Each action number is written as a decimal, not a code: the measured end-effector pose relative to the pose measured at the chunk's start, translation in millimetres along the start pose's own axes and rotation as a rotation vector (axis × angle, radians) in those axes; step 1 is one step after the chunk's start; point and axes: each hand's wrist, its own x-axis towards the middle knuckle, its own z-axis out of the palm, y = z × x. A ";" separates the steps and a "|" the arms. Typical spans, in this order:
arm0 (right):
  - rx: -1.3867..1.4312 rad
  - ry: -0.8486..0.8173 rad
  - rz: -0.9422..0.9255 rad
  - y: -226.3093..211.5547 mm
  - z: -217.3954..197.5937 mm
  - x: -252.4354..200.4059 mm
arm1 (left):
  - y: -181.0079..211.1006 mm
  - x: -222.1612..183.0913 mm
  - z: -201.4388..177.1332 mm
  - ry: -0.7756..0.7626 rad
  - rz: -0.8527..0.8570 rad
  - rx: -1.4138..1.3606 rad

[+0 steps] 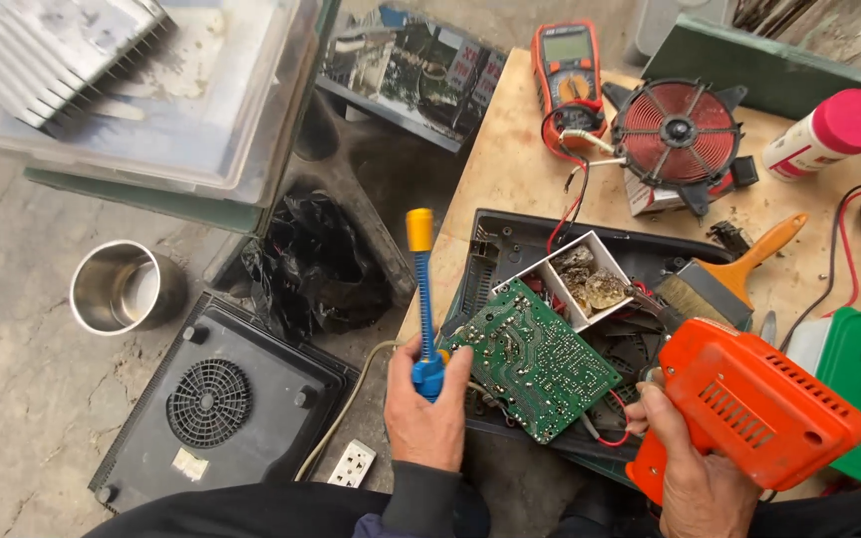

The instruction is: Desoldering electronic components from a circuit board using a desoldering pump and a heat gun.

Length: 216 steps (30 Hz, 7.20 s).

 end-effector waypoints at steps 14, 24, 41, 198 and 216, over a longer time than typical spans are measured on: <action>-0.132 -0.408 0.172 -2.0 -35.3 5.2 | 28.9 -17.4 -17.3 -0.215 -0.320 -0.500; -0.226 -0.489 0.217 -6.6 -23.9 23.9 | 37.1 -2.8 -16.1 -0.145 -0.438 -0.839; -0.754 -0.491 0.040 107.8 -80.9 118.7 | 42.3 1.2 13.1 -0.122 -0.770 -0.287; -0.041 -0.352 0.539 17.5 4.5 34.3 | -1.6 -7.4 52.8 -0.273 -0.362 -0.069; -0.013 -0.284 0.560 14.6 8.8 27.7 | -3.0 -7.9 52.9 -0.267 -0.343 -0.067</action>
